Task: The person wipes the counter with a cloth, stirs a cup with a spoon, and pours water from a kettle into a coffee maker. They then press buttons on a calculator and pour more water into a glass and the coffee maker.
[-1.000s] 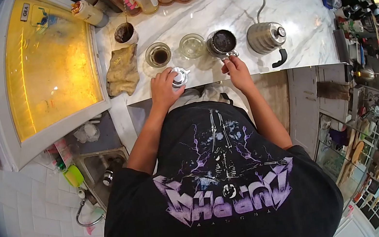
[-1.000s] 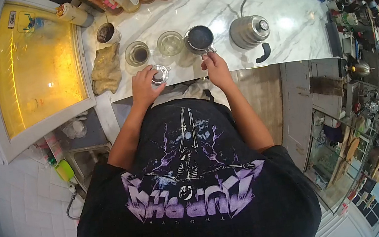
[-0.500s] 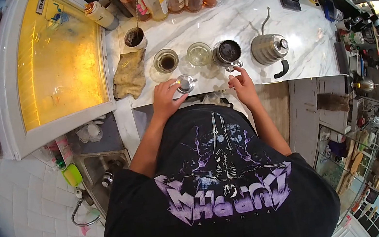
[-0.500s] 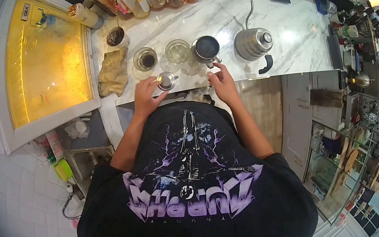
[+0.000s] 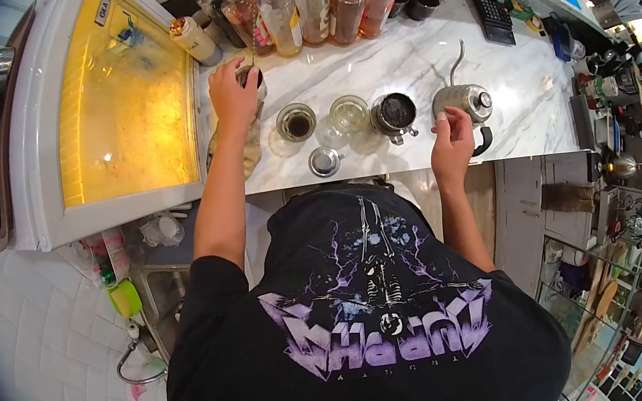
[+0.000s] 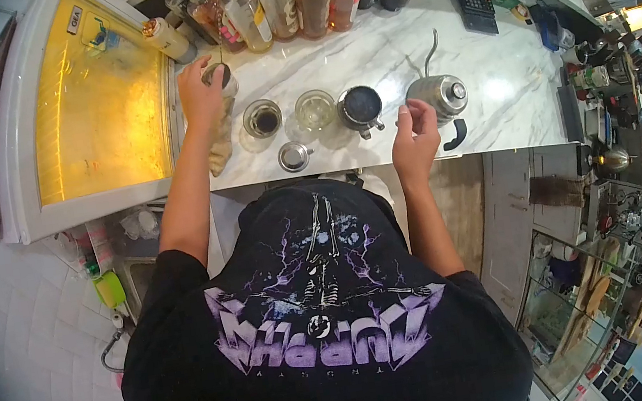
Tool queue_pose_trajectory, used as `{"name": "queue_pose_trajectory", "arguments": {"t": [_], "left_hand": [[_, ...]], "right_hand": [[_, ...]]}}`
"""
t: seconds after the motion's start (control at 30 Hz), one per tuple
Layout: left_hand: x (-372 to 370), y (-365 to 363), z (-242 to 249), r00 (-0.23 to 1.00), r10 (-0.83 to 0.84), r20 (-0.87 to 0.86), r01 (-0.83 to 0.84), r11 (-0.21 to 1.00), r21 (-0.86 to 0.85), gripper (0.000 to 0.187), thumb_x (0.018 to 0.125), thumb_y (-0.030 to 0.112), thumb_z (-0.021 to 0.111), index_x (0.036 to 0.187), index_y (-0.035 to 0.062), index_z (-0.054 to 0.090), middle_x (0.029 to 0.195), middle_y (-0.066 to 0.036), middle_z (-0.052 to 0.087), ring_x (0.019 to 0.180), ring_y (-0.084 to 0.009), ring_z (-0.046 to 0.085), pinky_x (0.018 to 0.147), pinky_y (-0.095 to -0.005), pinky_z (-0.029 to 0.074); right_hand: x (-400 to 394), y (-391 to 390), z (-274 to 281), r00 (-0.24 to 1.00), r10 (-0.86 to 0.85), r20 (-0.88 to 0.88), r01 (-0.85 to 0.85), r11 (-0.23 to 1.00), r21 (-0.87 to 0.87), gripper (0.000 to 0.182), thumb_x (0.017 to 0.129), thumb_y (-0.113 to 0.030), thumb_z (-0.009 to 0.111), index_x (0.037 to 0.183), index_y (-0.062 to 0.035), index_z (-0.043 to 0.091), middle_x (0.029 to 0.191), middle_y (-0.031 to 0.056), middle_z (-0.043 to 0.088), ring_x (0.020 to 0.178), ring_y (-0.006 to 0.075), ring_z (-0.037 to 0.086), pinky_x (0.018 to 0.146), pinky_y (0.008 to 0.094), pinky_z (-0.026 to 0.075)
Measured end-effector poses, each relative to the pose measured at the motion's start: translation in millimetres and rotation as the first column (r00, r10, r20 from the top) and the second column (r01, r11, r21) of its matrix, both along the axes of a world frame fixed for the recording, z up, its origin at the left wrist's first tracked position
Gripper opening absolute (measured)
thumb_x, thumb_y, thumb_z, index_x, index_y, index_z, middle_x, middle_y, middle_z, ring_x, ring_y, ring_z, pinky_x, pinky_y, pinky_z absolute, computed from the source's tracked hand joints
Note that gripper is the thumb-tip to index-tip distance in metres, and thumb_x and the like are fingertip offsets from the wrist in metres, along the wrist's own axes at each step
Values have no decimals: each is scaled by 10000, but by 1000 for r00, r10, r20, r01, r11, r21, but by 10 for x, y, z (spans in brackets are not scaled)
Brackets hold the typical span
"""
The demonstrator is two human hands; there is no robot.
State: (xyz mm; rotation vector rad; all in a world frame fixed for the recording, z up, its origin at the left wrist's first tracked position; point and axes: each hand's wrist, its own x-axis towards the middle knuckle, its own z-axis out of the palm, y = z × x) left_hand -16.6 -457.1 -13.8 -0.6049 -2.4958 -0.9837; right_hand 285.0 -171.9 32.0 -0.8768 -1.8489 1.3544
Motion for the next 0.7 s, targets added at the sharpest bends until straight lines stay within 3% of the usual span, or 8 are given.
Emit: {"name": "queue_pose_trajectory", "arguments": {"t": [0.13, 0.27, 0.4, 0.63, 0.7], "left_hand": [[-235, 191, -61, 993, 72, 97, -59, 989, -134, 323, 882, 321, 795, 1151, 145, 764, 1145, -108, 709, 1114, -348, 605, 938, -475, 494], [-343, 316, -133, 987, 134, 93, -115, 975, -193, 265, 889, 306, 785, 1099, 145, 786, 1122, -93, 721, 1094, -337, 607, 907, -500, 487], [-441, 286, -158, 994, 85, 65, -77, 990, -118, 156, 897, 247, 774, 981, 117, 797, 968, -69, 743, 1027, -330, 630, 881, -487, 487], [-248, 166, 69, 999, 31, -43, -28, 998, 54, 129, 899, 182, 770, 996, 97, 767, 977, -80, 756, 963, -330, 649, 854, -466, 478], [-145, 171, 243, 985, 14, -170, 8, 992, 127, 121, 910, 159, 760, 1008, 89, 759, 968, -78, 759, 950, -318, 654, 848, -454, 467]], "right_hand": [[-289, -24, 169, 980, 114, -165, -125, 991, -56, 223, 1044, -114, 635, 1231, 8, 635, 992, 60, 678, 859, 116, 642, 770, 274, 533], [-508, -115, 255, 967, 174, -185, -195, 976, -102, 237, 1037, -119, 651, 1242, -2, 640, 981, 46, 665, 848, 95, 626, 744, 248, 501], [-627, -155, 305, 946, 263, -191, -289, 949, -125, 234, 1037, -123, 655, 1232, 5, 630, 959, 38, 656, 854, 96, 624, 765, 256, 508], [-946, -169, 486, 912, 371, -173, -393, 912, -119, 222, 1034, -127, 655, 1213, 4, 644, 943, 49, 686, 848, 109, 641, 790, 276, 530], [-1056, -169, 510, 899, 404, -168, -423, 901, -100, 213, 1029, -138, 665, 1190, 1, 661, 938, 55, 698, 854, 111, 650, 802, 278, 537]]}}
